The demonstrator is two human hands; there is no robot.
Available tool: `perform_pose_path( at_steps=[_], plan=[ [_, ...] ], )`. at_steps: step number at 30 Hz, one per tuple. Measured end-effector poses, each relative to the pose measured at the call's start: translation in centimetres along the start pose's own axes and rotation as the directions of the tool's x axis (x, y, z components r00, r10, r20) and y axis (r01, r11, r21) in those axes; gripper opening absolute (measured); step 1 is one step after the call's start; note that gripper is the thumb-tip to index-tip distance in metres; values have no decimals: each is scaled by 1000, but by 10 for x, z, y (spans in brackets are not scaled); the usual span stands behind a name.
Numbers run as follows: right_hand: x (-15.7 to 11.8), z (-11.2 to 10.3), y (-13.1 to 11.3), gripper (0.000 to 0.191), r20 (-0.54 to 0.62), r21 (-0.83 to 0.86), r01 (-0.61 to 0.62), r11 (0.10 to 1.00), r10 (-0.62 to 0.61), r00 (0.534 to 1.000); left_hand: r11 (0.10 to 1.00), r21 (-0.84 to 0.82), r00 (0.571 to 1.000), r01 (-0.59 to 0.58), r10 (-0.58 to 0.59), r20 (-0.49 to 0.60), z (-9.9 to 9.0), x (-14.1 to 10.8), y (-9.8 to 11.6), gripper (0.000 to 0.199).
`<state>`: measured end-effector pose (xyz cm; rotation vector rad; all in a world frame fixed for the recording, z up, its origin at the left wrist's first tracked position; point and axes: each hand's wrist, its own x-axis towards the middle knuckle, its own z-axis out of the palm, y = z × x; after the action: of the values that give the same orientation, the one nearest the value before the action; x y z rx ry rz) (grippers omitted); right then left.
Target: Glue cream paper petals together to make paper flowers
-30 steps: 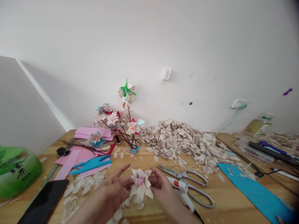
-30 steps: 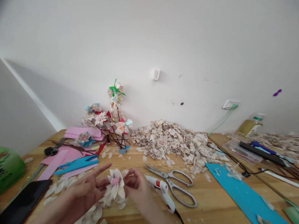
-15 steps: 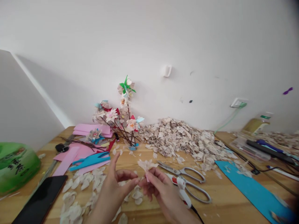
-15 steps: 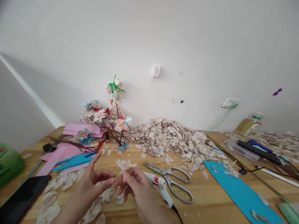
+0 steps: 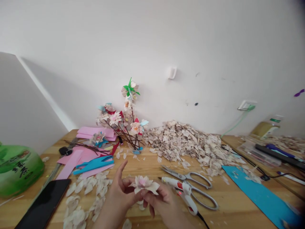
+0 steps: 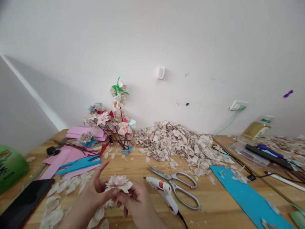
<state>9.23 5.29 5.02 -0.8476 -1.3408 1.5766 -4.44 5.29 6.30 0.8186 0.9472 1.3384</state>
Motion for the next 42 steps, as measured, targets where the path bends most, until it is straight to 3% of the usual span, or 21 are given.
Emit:
perform_pose_path(
  at_steps=[6,10,15,19,24,29,32,35,37,39,42],
  plan=[
    [-2,-2,-2,13,-12,-165,116,979,-120,993,978,71,980,-197,198,-7,6,-8,6,124],
    [-4,-3,-11,17,57,-231,239,943,-233,971,950,118,957,-288,289,10,4,-9,2,116],
    [-5,-3,-15,17,67,-200,150,968,-139,988,923,166,935,-346,326,136,0,-11,1,111],
    [-6,-3,-18,26,95,-125,74,989,-62,994,941,141,931,-309,269,246,-4,-11,5,115],
    [-7,0,-22,37,148,-125,-91,988,109,983,992,88,957,-90,61,285,-11,-5,6,124],
    [-3,-3,-3,36,155,30,-136,990,130,979,996,78,944,38,-61,325,-16,0,10,127],
    [2,-8,1,31,83,108,-99,989,90,992,985,159,920,62,-118,375,-25,7,22,116],
    [4,-17,-7,24,30,68,-70,995,68,997,961,276,981,11,-64,183,-38,18,40,81],
    [2,-24,-13,16,41,-37,-72,997,73,996,937,343,997,-63,47,55,-46,25,49,63],
    [-3,-32,-13,6,80,-225,-37,974,56,995,920,374,992,-121,129,3,-53,31,55,51],
    [-14,-43,-2,17,174,-552,54,832,51,983,906,397,987,-150,162,4,-54,33,56,42]
  ],
)
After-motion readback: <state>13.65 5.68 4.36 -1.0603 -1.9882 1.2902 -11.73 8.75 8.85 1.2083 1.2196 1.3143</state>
